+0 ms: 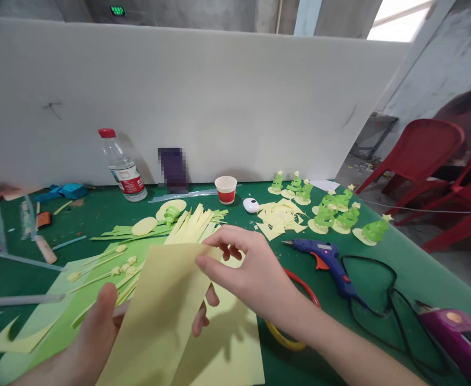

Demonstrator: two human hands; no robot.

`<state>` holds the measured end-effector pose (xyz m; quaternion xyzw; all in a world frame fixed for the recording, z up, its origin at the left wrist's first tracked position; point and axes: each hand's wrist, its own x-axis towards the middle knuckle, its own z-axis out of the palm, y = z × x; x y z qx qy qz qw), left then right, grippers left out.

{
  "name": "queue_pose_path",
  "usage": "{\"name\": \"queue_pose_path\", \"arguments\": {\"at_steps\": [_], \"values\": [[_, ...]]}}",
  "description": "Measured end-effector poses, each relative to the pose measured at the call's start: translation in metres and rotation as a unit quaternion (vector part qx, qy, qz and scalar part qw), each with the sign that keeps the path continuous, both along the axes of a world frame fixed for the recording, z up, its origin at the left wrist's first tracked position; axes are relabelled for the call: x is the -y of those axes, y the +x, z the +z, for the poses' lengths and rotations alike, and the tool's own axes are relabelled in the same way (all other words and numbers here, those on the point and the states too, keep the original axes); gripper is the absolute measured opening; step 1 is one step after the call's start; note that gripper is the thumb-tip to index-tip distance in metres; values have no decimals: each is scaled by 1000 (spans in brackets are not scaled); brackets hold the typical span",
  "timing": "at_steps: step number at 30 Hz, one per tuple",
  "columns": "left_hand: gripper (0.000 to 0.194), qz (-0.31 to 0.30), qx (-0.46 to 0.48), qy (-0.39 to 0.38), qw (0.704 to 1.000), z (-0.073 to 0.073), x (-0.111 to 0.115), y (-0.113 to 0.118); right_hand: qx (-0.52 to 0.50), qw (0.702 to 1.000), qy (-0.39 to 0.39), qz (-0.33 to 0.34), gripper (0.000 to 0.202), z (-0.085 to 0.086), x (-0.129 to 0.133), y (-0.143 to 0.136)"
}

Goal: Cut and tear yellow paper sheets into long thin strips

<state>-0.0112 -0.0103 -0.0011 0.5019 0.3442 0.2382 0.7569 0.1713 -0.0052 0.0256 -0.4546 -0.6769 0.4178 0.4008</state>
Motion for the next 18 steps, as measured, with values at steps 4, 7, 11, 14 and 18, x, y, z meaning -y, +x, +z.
{"name": "queue_pose_path", "arguments": {"at_steps": [4,7,11,14,18], "values": [[50,-5,19,-5,1000,-2,1,6,12,1000,17,-21,13,1,2,-2],[47,28,28,-9,999,3,2,13,-19,1000,4,2,22,1,3,-3],[23,91,-1,29,995,13,4,18,-24,999,32,-18,19,-1,7,-8],[17,102,-50,74,991,14,3,17,-4,999,31,-35,12,-4,10,-12],[17,97,-77,178,976,11,1,11,-34,999,0,-7,13,-3,13,-16]]}}
